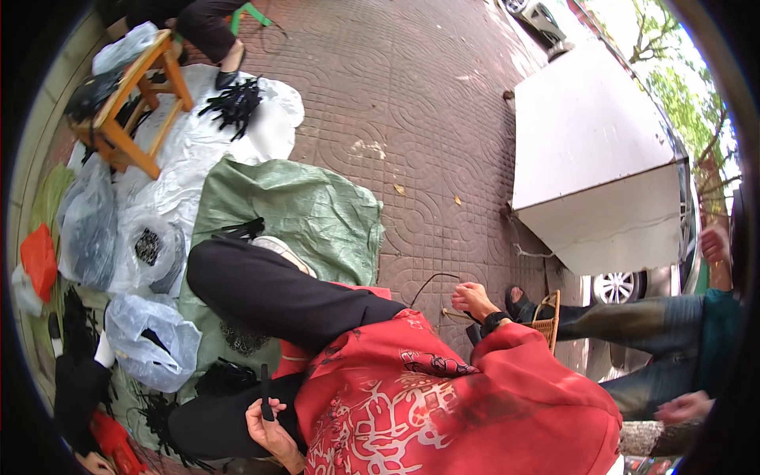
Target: Manually assemble small black plastic and metal components, likely for footwear manufacturing.
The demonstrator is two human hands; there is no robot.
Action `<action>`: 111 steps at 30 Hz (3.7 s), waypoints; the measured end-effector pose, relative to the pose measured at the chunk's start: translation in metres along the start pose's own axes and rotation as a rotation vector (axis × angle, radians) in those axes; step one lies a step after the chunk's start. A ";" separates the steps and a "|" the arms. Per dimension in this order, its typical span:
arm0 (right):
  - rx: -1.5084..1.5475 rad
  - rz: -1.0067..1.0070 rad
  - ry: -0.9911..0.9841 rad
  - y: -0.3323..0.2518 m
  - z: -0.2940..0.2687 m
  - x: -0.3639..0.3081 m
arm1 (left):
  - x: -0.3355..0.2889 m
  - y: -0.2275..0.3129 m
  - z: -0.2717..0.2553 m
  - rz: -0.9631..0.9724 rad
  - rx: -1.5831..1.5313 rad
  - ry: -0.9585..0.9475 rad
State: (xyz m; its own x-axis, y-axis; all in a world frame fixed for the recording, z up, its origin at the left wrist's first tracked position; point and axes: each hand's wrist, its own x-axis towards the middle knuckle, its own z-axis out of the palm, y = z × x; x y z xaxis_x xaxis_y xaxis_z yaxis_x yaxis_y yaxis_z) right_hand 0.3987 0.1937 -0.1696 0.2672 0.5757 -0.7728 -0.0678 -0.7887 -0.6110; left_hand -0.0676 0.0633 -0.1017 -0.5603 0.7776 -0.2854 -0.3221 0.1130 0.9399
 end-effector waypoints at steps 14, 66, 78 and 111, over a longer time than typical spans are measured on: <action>-1.319 -0.299 0.355 0.098 -0.084 -0.013 | 0.044 0.004 0.008 -0.197 0.260 -0.021; -1.665 -0.509 -0.543 -0.226 -0.058 -0.074 | 0.014 0.011 0.013 -0.012 0.121 0.081; -1.594 -0.535 -0.838 -0.192 -0.231 -0.078 | 0.015 0.009 0.016 0.014 0.075 0.052; -1.071 -0.834 -1.265 -0.190 0.278 -0.069 | -0.001 0.016 -0.006 0.026 0.071 0.084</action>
State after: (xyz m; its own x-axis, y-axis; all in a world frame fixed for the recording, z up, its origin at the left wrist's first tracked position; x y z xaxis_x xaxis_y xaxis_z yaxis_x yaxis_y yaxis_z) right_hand 0.1257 0.3640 -0.0484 -0.9142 0.2395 -0.3268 0.3841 0.2554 -0.8873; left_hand -0.0770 0.0607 -0.0879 -0.6306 0.7266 -0.2726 -0.2536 0.1391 0.9573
